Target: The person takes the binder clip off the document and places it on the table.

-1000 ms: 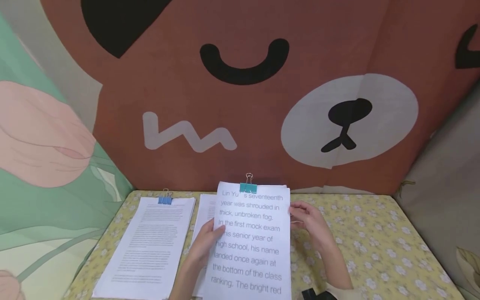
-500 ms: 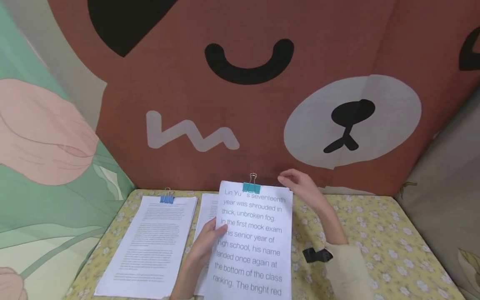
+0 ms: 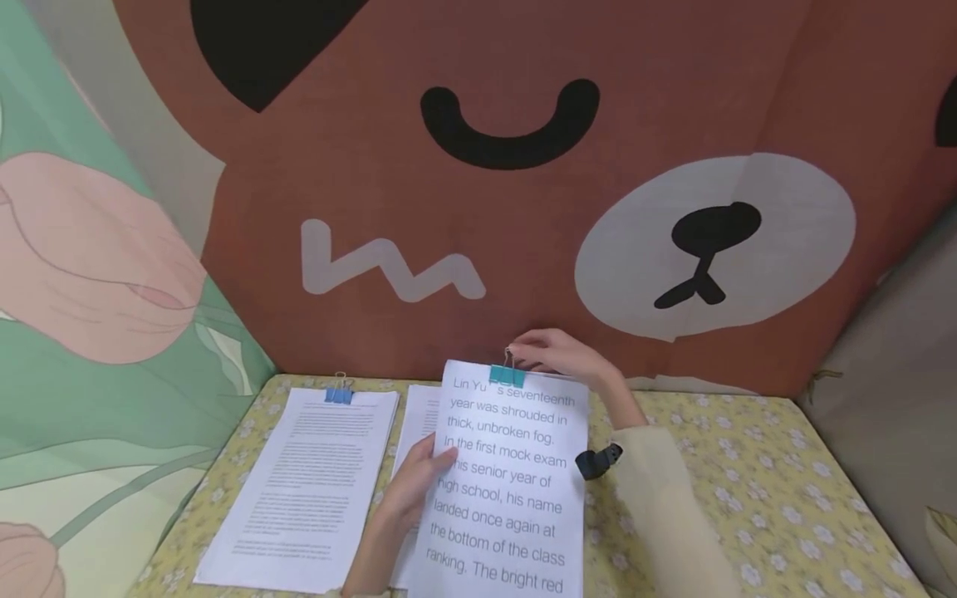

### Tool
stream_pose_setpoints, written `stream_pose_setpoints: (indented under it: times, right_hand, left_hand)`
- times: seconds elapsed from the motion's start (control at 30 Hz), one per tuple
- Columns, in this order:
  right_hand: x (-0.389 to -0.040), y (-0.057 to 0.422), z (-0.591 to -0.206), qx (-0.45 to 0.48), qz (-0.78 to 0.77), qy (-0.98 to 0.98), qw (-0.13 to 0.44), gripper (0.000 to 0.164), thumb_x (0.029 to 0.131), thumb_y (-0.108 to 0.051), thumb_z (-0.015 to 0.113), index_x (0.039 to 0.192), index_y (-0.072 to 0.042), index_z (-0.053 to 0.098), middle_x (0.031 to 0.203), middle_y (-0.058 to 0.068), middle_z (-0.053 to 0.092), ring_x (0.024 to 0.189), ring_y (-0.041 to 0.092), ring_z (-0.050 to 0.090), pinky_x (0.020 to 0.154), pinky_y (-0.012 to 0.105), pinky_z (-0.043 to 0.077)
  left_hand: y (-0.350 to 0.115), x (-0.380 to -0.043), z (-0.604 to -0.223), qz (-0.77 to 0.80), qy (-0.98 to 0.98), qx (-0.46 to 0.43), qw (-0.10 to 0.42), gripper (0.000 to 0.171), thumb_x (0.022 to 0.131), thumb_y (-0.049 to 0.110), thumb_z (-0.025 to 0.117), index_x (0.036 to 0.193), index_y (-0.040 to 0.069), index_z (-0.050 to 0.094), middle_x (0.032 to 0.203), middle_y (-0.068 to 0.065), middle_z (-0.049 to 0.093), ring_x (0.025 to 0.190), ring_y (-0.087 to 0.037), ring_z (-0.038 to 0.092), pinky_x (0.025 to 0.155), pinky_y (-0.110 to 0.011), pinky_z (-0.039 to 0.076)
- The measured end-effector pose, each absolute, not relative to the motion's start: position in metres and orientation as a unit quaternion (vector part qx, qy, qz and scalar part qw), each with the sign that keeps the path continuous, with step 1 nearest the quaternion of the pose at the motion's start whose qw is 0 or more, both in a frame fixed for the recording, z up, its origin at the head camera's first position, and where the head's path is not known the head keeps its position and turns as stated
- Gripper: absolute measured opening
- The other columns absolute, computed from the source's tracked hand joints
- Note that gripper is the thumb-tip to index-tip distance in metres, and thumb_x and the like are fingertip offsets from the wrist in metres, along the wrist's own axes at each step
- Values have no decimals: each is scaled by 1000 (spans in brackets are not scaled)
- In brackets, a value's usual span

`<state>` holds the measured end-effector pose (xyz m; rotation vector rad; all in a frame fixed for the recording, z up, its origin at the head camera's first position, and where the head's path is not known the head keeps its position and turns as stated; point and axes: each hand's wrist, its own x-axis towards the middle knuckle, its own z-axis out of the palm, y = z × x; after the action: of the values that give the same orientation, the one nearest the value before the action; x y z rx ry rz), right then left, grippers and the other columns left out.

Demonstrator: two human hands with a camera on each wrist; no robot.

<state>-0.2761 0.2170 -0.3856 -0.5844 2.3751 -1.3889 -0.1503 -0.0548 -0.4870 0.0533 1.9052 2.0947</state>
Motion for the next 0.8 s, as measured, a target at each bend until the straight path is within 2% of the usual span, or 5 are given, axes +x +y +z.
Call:
stream_pose_setpoints:
  times: [0.23, 0.4, 0.57, 0.8]
  right_hand:
    - [-287, 217, -393, -215, -519, 803, 198, 48, 108, -25, 57, 141, 10, 53, 119, 18, 70, 103, 27, 67, 89, 28, 55]
    - [-290, 215, -395, -205, -530, 792, 222, 45, 108, -30, 57, 131, 9, 62, 107, 14, 71, 95, 27, 66, 84, 28, 55]
    - [-290, 215, -394, -200, -515, 797, 245, 39, 107, -35, 58, 112, 1, 70, 103, 12, 69, 94, 27, 65, 83, 29, 54]
    - [-287, 214, -393, -209, -476, 820, 241, 40, 105, -41, 61, 105, -2, 72, 96, 10, 71, 89, 26, 67, 80, 30, 54]
  left_hand:
    - [-55, -149, -486, 735, 659, 23, 156, 40, 107, 19, 51, 146, 13, 56, 117, -7, 73, 109, -24, 70, 100, -38, 52]
    - [-54, -149, -486, 736, 658, 27, 159, 40, 107, 19, 51, 145, 13, 57, 115, -8, 74, 107, -25, 71, 97, -37, 54]
    - [-53, -148, -486, 732, 662, 26, 157, 38, 106, 19, 52, 143, 13, 58, 112, -8, 74, 103, -25, 72, 93, -37, 55]
    - [-54, -149, -487, 728, 667, 24, 157, 39, 106, 18, 52, 144, 13, 58, 113, -7, 74, 105, -25, 72, 94, -38, 55]
